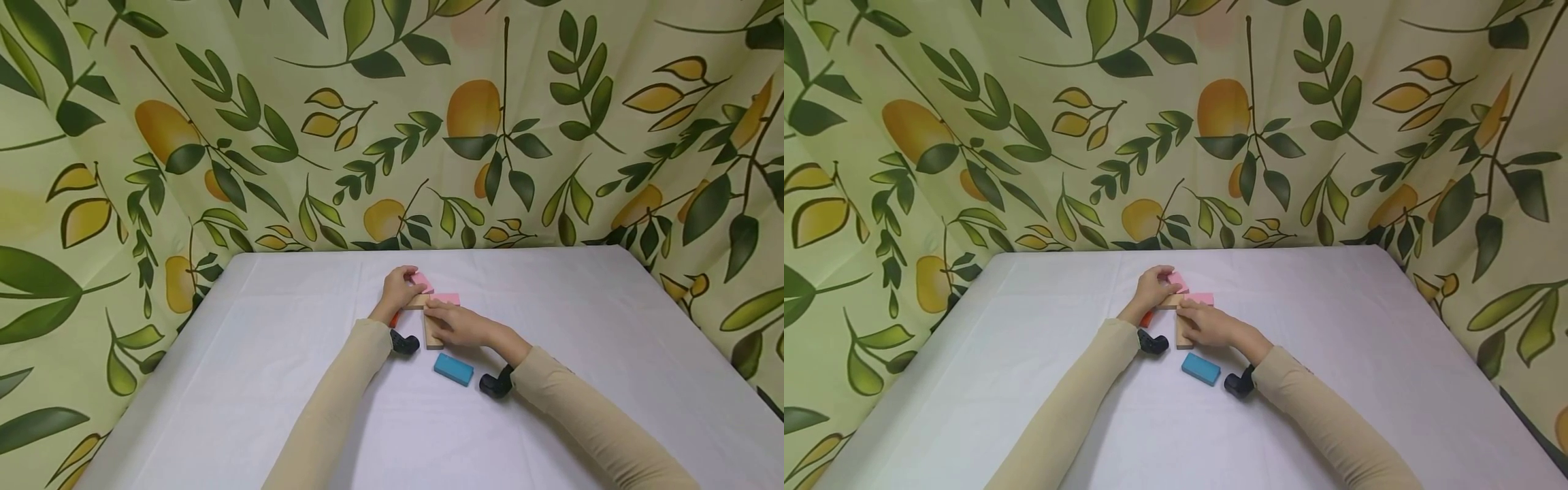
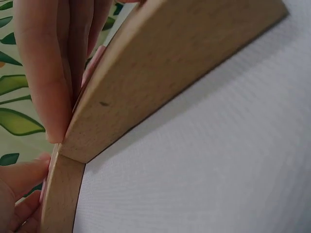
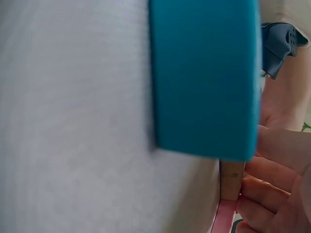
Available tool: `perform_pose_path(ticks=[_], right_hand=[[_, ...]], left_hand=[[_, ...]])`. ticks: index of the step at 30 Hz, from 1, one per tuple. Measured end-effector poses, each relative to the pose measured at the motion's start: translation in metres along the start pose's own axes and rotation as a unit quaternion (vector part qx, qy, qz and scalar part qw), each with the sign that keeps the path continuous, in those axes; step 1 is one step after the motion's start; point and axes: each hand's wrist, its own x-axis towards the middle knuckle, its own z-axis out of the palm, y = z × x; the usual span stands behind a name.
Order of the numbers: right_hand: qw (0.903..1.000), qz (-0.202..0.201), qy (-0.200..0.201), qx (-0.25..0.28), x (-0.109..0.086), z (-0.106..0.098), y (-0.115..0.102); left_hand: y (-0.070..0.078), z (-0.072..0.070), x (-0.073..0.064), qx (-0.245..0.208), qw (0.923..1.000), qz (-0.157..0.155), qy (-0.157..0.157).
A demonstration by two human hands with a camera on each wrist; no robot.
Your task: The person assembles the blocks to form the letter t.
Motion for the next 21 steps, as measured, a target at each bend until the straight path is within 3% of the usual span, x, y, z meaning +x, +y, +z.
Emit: perform_pose_path(ticks=[10, 21], right_hand=[[0.9999, 0.011, -0.004, 0.000, -0.0014, -0.0006, -0.0015], [0.9999, 0.007, -0.009, 0.002, -0.0006, -0.0018, -0.0025]], left_hand=[[-0.0024, -0.0005, -0.0004, -0.031, 0.9995, -0.004, 0.001], [-0.0006, -0.0021, -0.0012, -0.027, 0.9996, -0.007, -0.005]])
